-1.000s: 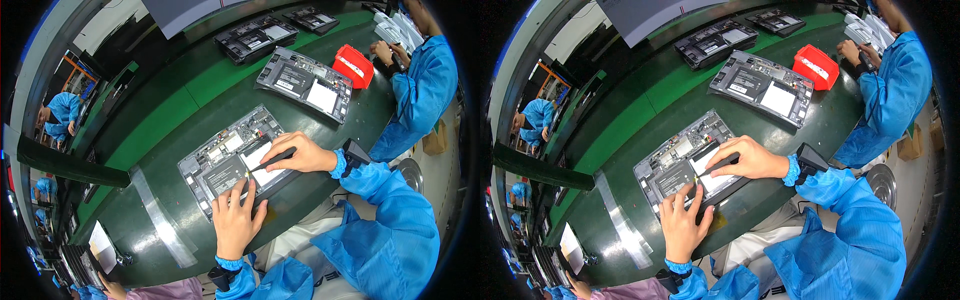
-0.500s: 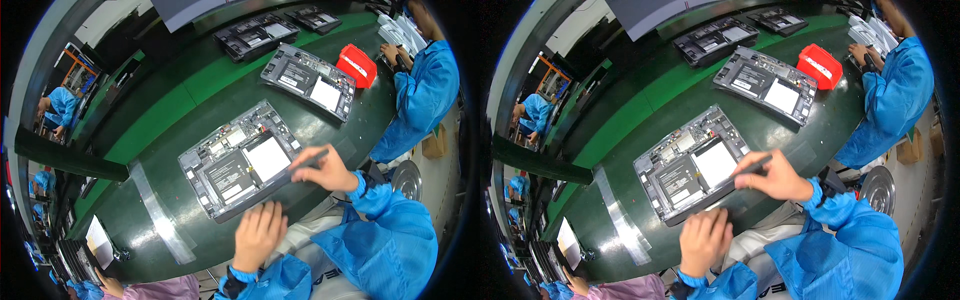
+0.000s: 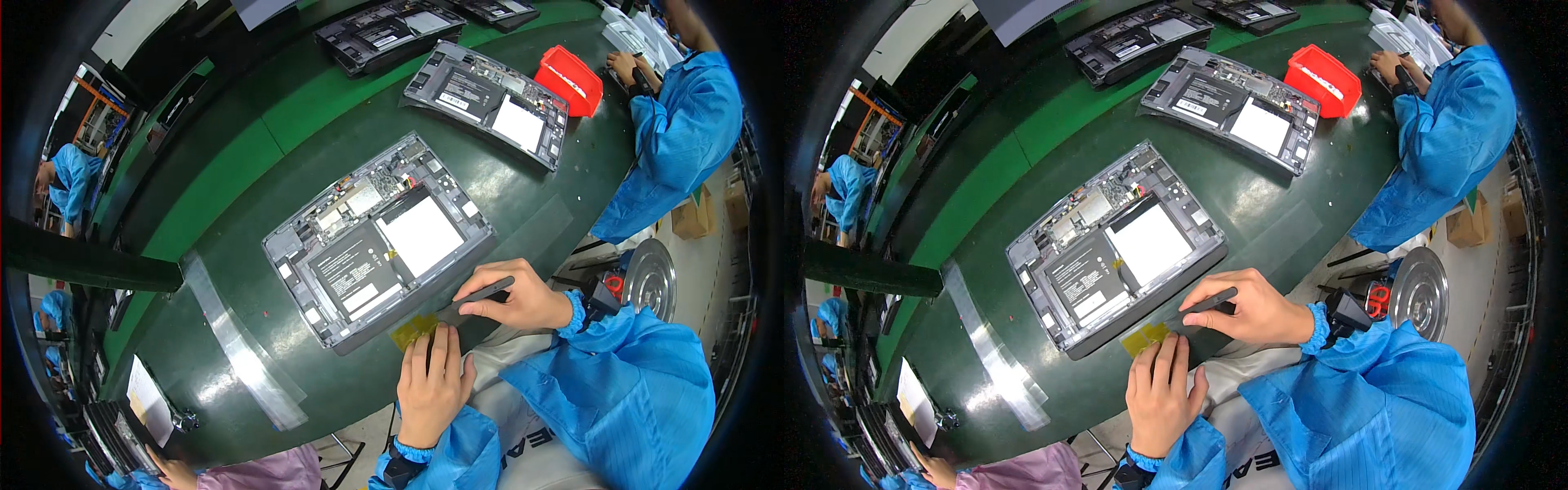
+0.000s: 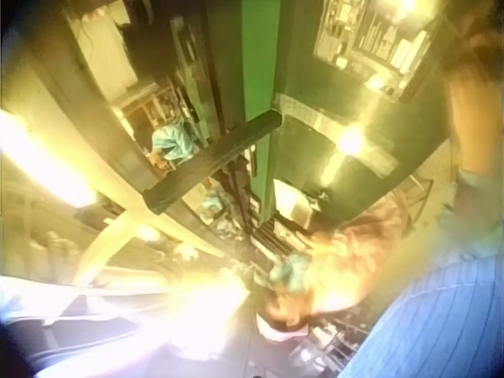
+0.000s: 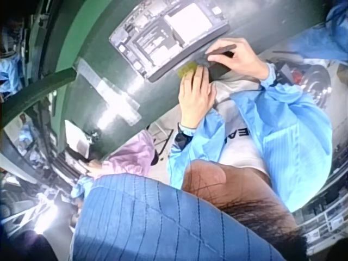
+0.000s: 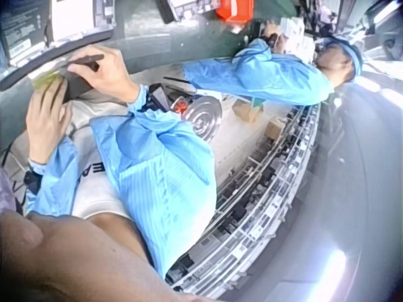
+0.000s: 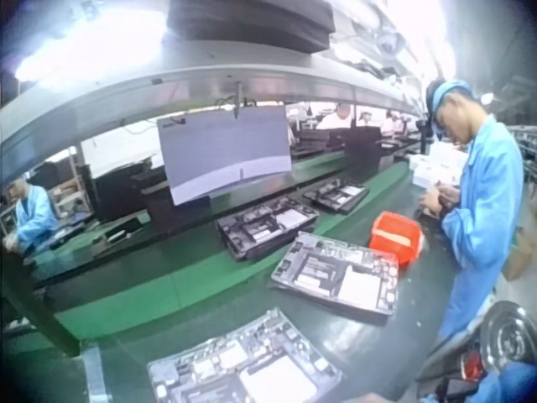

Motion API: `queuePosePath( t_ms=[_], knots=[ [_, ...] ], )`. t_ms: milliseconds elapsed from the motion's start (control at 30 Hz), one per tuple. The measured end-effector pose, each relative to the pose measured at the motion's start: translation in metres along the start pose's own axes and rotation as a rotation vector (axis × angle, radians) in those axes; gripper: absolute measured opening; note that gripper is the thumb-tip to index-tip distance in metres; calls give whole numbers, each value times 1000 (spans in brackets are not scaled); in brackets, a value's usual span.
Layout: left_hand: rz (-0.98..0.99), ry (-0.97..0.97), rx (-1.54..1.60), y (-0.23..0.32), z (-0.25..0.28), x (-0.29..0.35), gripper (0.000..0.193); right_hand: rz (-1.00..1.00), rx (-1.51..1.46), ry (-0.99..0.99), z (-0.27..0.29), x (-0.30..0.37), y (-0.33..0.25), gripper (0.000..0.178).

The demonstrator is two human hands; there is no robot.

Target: The person assembles and inspects electronic tablet devices on a factory production line, manipulating electronic components and screen panels with a stylus pen and tweezers.

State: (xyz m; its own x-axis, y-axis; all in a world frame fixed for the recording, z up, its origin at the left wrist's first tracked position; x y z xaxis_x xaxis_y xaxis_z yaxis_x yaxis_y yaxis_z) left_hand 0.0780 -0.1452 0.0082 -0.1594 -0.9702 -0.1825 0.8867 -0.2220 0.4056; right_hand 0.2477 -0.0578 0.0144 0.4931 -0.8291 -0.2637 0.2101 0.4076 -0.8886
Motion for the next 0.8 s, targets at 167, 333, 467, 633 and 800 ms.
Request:
queuePosePath(
  t_ms=[167,333,467,633,800],
  knots=[
    [-5,9,12,1,1,-2,45,68,13,24,-4,-1,-3,16],
    [-18,-6,-13,2,2,-5,41,79,11,35,-6,-2,-4,15],
    [-14,-6,-18,4,2,-7,39,134,19,42,-7,3,1,18],
    [10,-36,-32,5,6,-9,38,229,-24,110,2,-3,-10,30],
    [2,-41,35,2,16,-18,37,142,-279,144,47,-23,-8,25]
  ],
)
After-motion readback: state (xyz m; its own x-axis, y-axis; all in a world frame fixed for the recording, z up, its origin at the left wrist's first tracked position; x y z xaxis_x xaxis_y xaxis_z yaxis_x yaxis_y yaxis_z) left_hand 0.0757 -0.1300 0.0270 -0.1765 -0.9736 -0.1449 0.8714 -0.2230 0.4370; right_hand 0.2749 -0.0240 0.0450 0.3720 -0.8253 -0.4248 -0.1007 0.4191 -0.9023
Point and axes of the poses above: each hand's wrist, its own x-axis away from the middle knuckle, its own z-axis out of the back of the hand, y = z × x, the point moved 4 cm from there along -x, towards the middle knuckle, and after that the axes turned 15 degrees about z, right-handed, at the moved point
